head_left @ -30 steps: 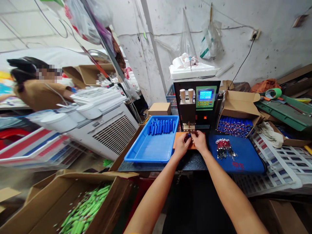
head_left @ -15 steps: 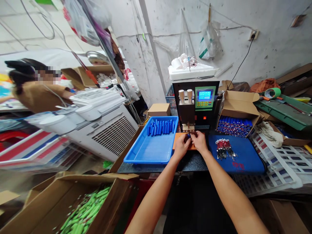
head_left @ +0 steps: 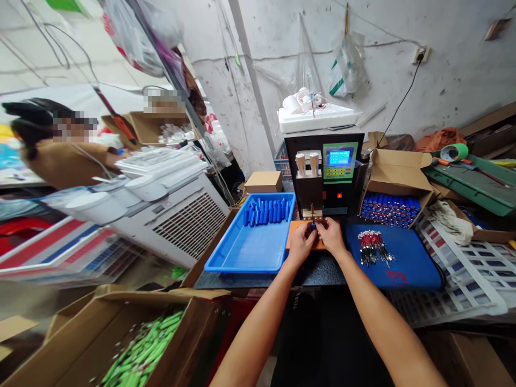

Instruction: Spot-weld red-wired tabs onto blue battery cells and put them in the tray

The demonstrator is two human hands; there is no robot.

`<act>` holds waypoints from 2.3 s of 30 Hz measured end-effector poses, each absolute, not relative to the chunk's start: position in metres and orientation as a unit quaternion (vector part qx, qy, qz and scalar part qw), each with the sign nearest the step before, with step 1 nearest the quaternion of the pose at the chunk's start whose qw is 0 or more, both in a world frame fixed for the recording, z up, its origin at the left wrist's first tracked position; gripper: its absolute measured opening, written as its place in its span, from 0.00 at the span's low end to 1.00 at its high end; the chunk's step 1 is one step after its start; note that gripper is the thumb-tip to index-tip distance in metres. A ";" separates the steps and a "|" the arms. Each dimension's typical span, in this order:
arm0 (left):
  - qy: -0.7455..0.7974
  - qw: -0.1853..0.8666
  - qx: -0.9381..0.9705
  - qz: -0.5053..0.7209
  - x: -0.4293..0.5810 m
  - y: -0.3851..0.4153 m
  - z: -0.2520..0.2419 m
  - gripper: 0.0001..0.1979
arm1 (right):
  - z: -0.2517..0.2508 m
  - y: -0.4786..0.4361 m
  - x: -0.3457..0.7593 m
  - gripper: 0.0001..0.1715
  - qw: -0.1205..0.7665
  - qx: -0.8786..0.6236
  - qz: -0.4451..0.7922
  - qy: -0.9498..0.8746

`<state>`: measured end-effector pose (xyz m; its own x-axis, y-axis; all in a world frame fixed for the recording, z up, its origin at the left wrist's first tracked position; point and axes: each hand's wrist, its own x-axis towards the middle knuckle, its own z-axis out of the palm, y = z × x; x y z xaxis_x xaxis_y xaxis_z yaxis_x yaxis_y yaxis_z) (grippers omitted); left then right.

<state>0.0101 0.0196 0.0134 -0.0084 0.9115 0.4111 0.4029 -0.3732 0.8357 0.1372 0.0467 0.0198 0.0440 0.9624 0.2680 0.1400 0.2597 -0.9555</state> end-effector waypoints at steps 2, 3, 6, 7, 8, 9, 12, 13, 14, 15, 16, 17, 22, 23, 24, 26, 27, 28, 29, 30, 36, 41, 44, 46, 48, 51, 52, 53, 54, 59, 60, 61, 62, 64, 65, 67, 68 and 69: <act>0.498 0.255 0.657 0.506 0.010 0.020 0.012 0.09 | 0.020 0.046 0.138 0.16 0.545 -0.475 0.380 -0.577; 0.498 0.256 0.655 0.508 0.010 0.021 0.011 0.09 | 0.020 0.045 0.138 0.16 0.546 -0.473 0.384 -0.575; 0.493 0.263 0.651 0.513 0.010 0.023 0.008 0.09 | 0.024 0.039 0.142 0.16 0.545 -0.462 0.405 -0.571; 0.492 0.263 0.651 0.515 0.010 0.023 0.007 0.10 | 0.025 0.038 0.144 0.16 0.543 -0.458 0.412 -0.571; 0.490 0.262 0.652 0.516 0.010 0.024 0.006 0.10 | 0.026 0.036 0.145 0.16 0.542 -0.454 0.418 -0.571; 0.488 0.260 0.654 0.516 0.010 0.024 0.005 0.10 | 0.027 0.034 0.147 0.16 0.539 -0.449 0.423 -0.573; 0.487 0.252 0.658 0.516 0.010 0.024 0.004 0.10 | 0.028 0.033 0.149 0.15 0.534 -0.432 0.429 -0.587; 0.490 0.249 0.659 0.514 0.010 0.025 0.005 0.09 | 0.028 0.034 0.150 0.15 0.533 -0.430 0.426 -0.591; 0.493 0.244 0.659 0.512 0.010 0.025 0.006 0.09 | 0.027 0.034 0.150 0.15 0.532 -0.431 0.422 -0.594; 0.497 0.238 0.659 0.511 0.010 0.024 0.007 0.08 | 0.026 0.035 0.150 0.15 0.530 -0.436 0.417 -0.596; 0.499 0.235 0.660 0.510 0.010 0.024 0.008 0.08 | 0.025 0.036 0.150 0.15 0.528 -0.441 0.413 -0.597; 0.498 0.238 0.659 0.511 0.010 0.024 0.010 0.07 | 0.025 0.037 0.151 0.15 0.527 -0.445 0.412 -0.596; 0.474 0.298 0.611 0.560 0.005 0.016 0.015 0.15 | 0.025 0.037 0.154 0.19 0.522 -0.437 0.462 -0.568; 0.486 0.287 0.595 0.572 0.003 0.013 0.014 0.14 | 0.027 0.036 0.155 0.20 0.520 -0.435 0.476 -0.561; 0.505 0.266 0.584 0.577 0.001 0.008 0.012 0.12 | 0.028 0.035 0.156 0.20 0.517 -0.431 0.490 -0.554; 0.541 0.214 0.593 0.556 -0.001 -0.003 0.008 0.09 | 0.031 0.034 0.157 0.20 0.511 -0.420 0.518 -0.542; 0.550 0.192 0.614 0.534 -0.001 -0.008 0.007 0.08 | 0.031 0.033 0.157 0.20 0.509 -0.415 0.529 -0.537; 0.550 0.172 0.639 0.509 0.000 -0.013 0.006 0.07 | 0.032 0.033 0.158 0.21 0.508 -0.409 0.537 -0.534; 0.546 0.156 0.663 0.487 0.001 -0.017 0.005 0.06 | 0.032 0.033 0.158 0.21 0.509 -0.405 0.542 -0.533; 0.542 0.141 0.682 0.471 0.003 -0.020 0.005 0.06 | 0.032 0.034 0.158 0.21 0.510 -0.402 0.543 -0.533; 0.540 0.132 0.690 0.464 0.013 -0.014 0.004 0.07 | 0.030 0.035 0.161 0.22 0.505 -0.406 0.543 -0.535; 0.515 0.263 0.641 0.505 0.011 -0.005 0.008 0.09 | 0.030 0.034 0.163 0.19 0.477 -0.384 0.536 -0.581; 0.505 0.325 0.618 0.506 0.010 -0.004 0.015 0.10 | 0.029 0.036 0.164 0.17 0.465 -0.380 0.520 -0.607; 0.505 0.337 0.615 0.503 0.010 -0.003 0.018 0.10 | 0.028 0.038 0.164 0.17 0.462 -0.383 0.512 -0.615; 0.504 0.337 0.619 0.499 0.010 -0.001 0.020 0.09 | 0.027 0.039 0.164 0.17 0.460 -0.386 0.508 -0.618; 0.502 0.333 0.631 0.488 0.009 -0.001 0.021 0.08 | 0.025 0.041 0.164 0.16 0.456 -0.385 0.505 -0.624; 0.502 0.332 0.635 0.484 0.008 -0.002 0.021 0.08 | 0.025 0.041 0.164 0.16 0.455 -0.385 0.503 -0.626; 0.501 0.328 0.639 0.483 0.008 -0.002 0.020 0.08 | 0.025 0.041 0.164 0.16 0.454 -0.384 0.503 -0.627; 0.501 0.315 0.643 0.486 0.007 -0.004 0.020 0.07 | 0.025 0.041 0.164 0.16 0.454 -0.384 0.504 -0.626; 0.476 0.174 0.696 0.508 0.005 -0.007 0.015 0.11 | 0.028 0.037 0.169 0.16 0.442 -0.367 0.578 -0.579; 0.469 0.168 0.711 0.497 0.005 -0.006 0.013 0.14 | 0.029 0.037 0.171 0.16 0.441 -0.361 0.597 -0.563; 0.462 0.170 0.724 0.484 0.005 -0.005 0.011 0.17 | 0.029 0.036 0.172 0.16 0.443 -0.356 0.613 -0.548; 0.456 0.177 0.736 0.469 0.005 -0.002 0.009 0.19 | 0.029 0.036 0.174 0.17 0.448 -0.351 0.624 -0.535; 0.451 0.185 0.752 0.445 0.005 0.003 0.005 0.21 | 0.030 0.036 0.176 0.17 0.459 -0.344 0.636 -0.516; 0.452 0.184 0.757 0.435 0.005 0.005 0.004 0.22 | 0.029 0.036 0.177 0.17 0.464 -0.340 0.641 -0.508; 0.458 0.180 0.762 0.421 0.006 0.008 0.003 0.23 | 0.029 0.037 0.177 0.18 0.476 -0.331 0.653 -0.487; 0.461 0.181 0.763 0.416 0.007 0.008 0.003 0.23 | 0.029 0.037 0.177 0.18 0.485 -0.327 0.658 -0.474; 0.462 0.185 0.762 0.414 0.008 0.008 0.003 0.22 | 0.029 0.038 0.176 0.19 0.493 -0.324 0.664 -0.459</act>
